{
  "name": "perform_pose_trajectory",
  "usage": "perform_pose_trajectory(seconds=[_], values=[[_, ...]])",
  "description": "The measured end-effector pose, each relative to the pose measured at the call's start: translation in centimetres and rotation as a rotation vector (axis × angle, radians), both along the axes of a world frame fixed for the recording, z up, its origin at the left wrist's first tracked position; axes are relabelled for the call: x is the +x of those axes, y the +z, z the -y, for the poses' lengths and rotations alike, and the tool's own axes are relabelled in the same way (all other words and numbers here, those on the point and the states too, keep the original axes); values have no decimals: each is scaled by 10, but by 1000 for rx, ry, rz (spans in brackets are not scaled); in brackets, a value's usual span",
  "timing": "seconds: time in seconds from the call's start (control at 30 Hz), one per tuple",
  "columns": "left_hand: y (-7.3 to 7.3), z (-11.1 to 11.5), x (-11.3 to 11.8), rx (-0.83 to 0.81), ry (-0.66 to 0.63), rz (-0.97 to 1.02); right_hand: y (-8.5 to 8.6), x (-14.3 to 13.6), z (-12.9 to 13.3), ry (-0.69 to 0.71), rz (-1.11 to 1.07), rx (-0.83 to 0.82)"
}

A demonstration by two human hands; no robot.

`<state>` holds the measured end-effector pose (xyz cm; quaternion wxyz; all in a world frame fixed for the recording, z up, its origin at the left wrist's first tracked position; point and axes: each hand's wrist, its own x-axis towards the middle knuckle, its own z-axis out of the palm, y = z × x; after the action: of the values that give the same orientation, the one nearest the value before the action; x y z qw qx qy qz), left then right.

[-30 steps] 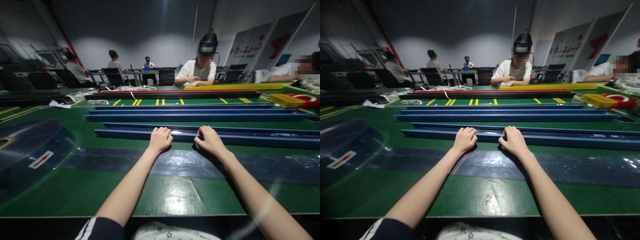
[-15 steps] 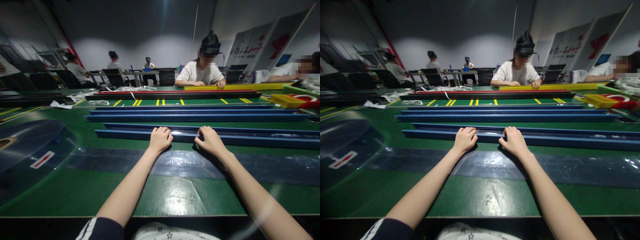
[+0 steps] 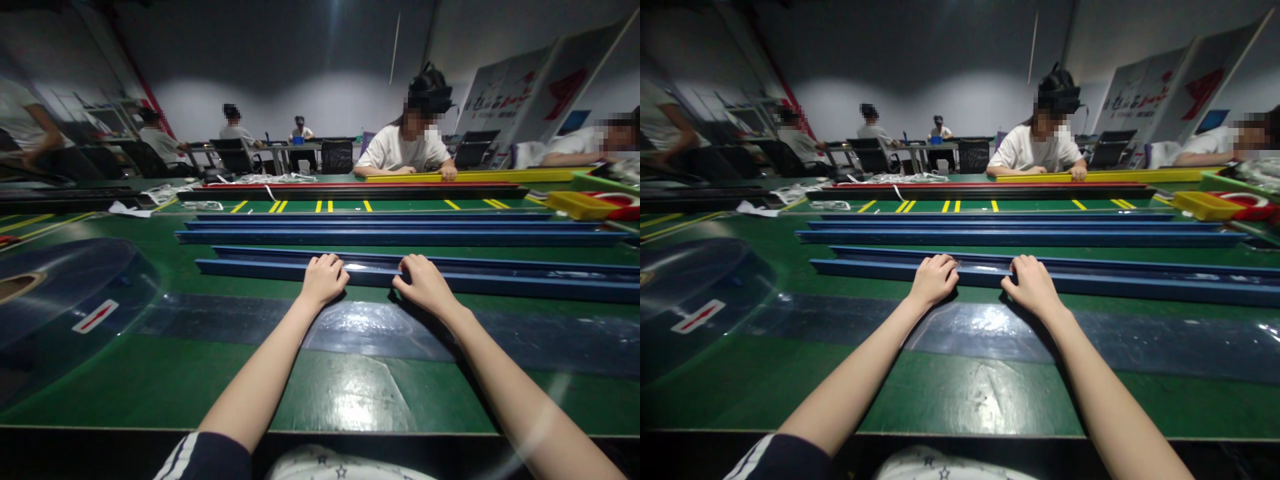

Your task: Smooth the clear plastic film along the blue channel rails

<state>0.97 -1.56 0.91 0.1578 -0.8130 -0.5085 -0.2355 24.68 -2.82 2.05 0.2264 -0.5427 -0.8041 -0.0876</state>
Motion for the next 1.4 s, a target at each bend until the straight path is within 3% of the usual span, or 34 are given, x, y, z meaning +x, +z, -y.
perform_pose_trajectory(seconds=[0.17,0.3,0.5,0.63,1.1,1.4], values=[[13,2,-9,-19,-17,-11,2,-1,2,7,16,3],[20,3,-30,-29,-53,-12,4,-2,3,13,24,5],[20,8,-69,-104,-84,69,3,-1,1,7,41,8],[21,11,-84,-105,-73,108,3,-6,0,0,61,29],[24,13,-92,-59,17,32,21,-56,-5,174,-79,-57],[22,14,-90,-47,39,34,15,-61,-5,171,-149,-69]])
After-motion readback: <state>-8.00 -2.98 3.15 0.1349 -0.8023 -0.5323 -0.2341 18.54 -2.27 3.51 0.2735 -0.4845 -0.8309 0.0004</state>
